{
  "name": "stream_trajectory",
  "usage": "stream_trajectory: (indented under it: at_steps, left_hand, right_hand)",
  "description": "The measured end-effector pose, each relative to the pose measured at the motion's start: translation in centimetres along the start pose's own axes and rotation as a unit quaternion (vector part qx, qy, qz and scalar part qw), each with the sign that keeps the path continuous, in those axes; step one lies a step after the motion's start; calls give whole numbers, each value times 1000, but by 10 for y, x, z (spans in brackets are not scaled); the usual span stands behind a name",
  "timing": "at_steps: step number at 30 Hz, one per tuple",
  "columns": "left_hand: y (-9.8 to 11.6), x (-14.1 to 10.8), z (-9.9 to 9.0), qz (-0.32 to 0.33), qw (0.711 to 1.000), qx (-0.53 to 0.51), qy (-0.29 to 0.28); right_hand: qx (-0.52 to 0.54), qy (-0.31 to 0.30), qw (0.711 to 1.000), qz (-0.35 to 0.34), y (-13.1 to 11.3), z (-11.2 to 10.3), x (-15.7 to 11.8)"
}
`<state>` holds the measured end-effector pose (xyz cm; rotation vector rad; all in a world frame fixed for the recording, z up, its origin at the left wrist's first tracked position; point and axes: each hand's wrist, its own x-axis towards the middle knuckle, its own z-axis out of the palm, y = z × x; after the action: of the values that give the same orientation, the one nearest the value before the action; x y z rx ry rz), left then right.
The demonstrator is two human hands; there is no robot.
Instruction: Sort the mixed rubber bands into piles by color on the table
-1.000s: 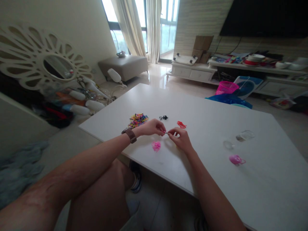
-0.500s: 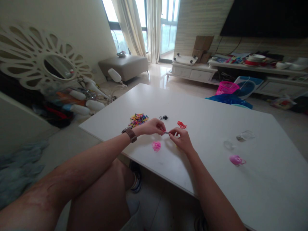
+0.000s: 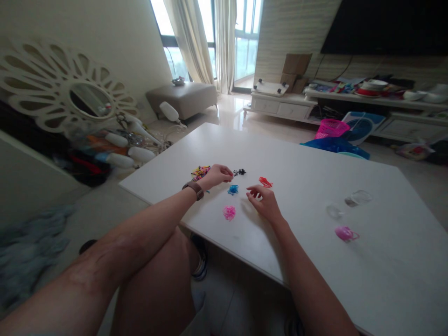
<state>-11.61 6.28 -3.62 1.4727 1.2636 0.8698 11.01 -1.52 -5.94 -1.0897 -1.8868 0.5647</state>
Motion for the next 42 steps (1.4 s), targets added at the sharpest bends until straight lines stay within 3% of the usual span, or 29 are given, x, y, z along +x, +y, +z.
stream_trajectory:
  at_steps: [5,12,20,26,30,35,38,42]
  left_hand:
    - [-15,19,11,-55,993,-55,91]
    - [-21,38,34,-70,985,-78,138]
    - [-24,37,25,-79,982,-71,154]
    - [-21,31,21,-70,989,-71,114]
    - [-8,26,24,-7,999,-28,20]
    - [16,11,31,63,993,47,-87]
    - [23,1,34,90,983,75,-139]
    - [25,-5,34,101,975,92,-178]
  right_hand:
    - [-5,7,1000,2,2,-2,-2]
    - [-6,14,1000,18,8,-3,-5]
    - [-10,16,1000,21,9,-5,-7]
    - [-17,14,1000,20,14,-3,-7]
    - [-27,32,999,18,18,-2,-5]
    - [-32,89,995,40,18,-3,-3]
    - [-22,114,992,51,14,-3,-3]
    - [-12,96,995,35,10,-4,-2]
